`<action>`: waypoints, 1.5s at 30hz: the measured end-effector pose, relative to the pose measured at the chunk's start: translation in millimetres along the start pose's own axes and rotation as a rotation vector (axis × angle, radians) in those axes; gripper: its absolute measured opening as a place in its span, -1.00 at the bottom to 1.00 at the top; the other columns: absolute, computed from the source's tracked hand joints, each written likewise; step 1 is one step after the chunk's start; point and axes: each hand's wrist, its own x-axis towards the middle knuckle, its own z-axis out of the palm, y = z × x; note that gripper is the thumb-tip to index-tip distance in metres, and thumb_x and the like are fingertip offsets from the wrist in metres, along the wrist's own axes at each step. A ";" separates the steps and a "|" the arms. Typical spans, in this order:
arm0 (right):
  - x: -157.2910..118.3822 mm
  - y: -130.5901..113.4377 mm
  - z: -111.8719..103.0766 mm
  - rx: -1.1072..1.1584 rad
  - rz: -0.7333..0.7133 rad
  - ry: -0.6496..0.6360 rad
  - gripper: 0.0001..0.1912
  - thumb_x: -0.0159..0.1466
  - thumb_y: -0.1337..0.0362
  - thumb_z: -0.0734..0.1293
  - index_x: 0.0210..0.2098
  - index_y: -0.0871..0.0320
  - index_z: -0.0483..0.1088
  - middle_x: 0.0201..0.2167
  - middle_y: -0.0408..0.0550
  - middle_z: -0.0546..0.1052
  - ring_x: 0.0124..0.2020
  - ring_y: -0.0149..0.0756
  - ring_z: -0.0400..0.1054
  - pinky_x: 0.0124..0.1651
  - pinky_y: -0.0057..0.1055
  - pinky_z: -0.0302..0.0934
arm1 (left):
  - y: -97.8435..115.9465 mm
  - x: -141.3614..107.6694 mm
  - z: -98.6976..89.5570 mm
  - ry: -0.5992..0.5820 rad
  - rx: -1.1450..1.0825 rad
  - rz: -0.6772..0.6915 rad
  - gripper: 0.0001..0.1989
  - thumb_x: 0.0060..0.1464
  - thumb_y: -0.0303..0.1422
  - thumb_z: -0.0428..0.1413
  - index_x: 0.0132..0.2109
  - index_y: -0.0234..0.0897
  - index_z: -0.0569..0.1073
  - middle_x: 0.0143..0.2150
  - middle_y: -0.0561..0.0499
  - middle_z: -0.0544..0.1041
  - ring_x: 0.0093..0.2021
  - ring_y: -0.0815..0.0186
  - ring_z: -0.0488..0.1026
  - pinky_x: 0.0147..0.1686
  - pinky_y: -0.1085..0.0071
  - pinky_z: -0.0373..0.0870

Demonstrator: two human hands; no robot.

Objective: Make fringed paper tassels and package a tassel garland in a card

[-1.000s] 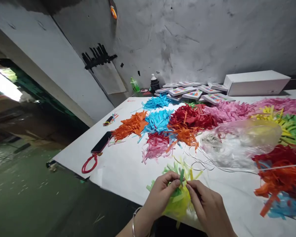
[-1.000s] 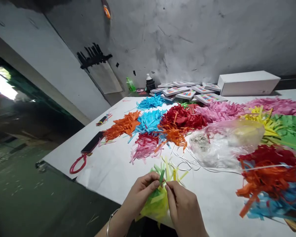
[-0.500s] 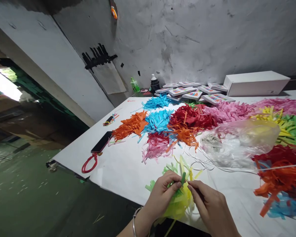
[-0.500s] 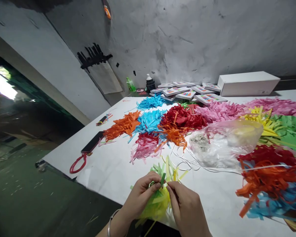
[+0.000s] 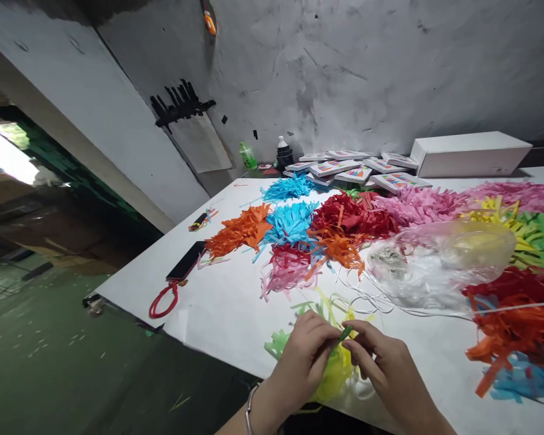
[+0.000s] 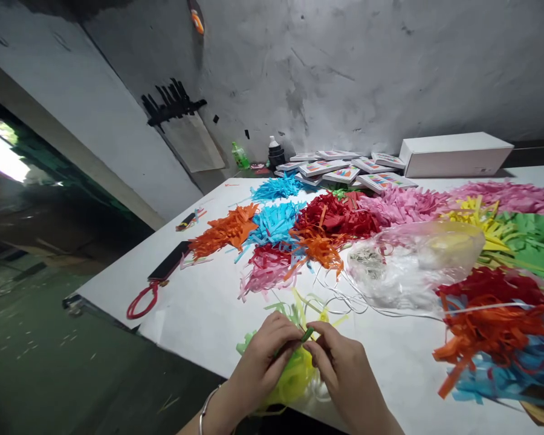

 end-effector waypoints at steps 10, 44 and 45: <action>1.4 0.4 -6.4 0.002 0.026 -0.113 -0.68 0.41 0.13 0.23 0.06 0.12 0.41 -0.55 -0.23 0.50 -0.61 -0.41 0.36 -0.50 -0.53 0.25 | 4.1 4.7 -4.6 -0.112 -0.113 -0.102 -0.82 0.30 -0.45 0.00 -0.21 -0.24 0.49 -0.27 -0.06 0.52 -0.20 0.21 0.38 -0.14 0.29 0.30; -35.3 35.3 -27.8 0.381 0.471 0.593 -0.49 0.25 -0.16 0.37 -0.18 0.20 0.49 -0.61 -0.24 0.23 -0.56 -0.42 0.12 -0.52 -0.47 0.05 | -27.7 56.7 16.5 0.301 -0.261 -0.186 -0.95 0.13 -0.37 0.17 -0.30 -0.24 0.49 -0.31 0.03 0.49 -0.30 0.30 0.40 -0.25 0.41 0.32; -34.8 36.9 -33.0 0.316 0.492 0.646 -0.47 0.25 -0.18 0.35 -0.16 0.19 0.49 -0.61 -0.24 0.23 -0.56 -0.42 0.10 -0.53 -0.48 0.03 | -30.4 60.1 3.9 0.436 -0.310 -0.191 -0.92 0.16 -0.33 0.15 -0.25 -0.23 0.47 -0.27 0.03 0.49 -0.28 0.31 0.40 -0.23 0.41 0.33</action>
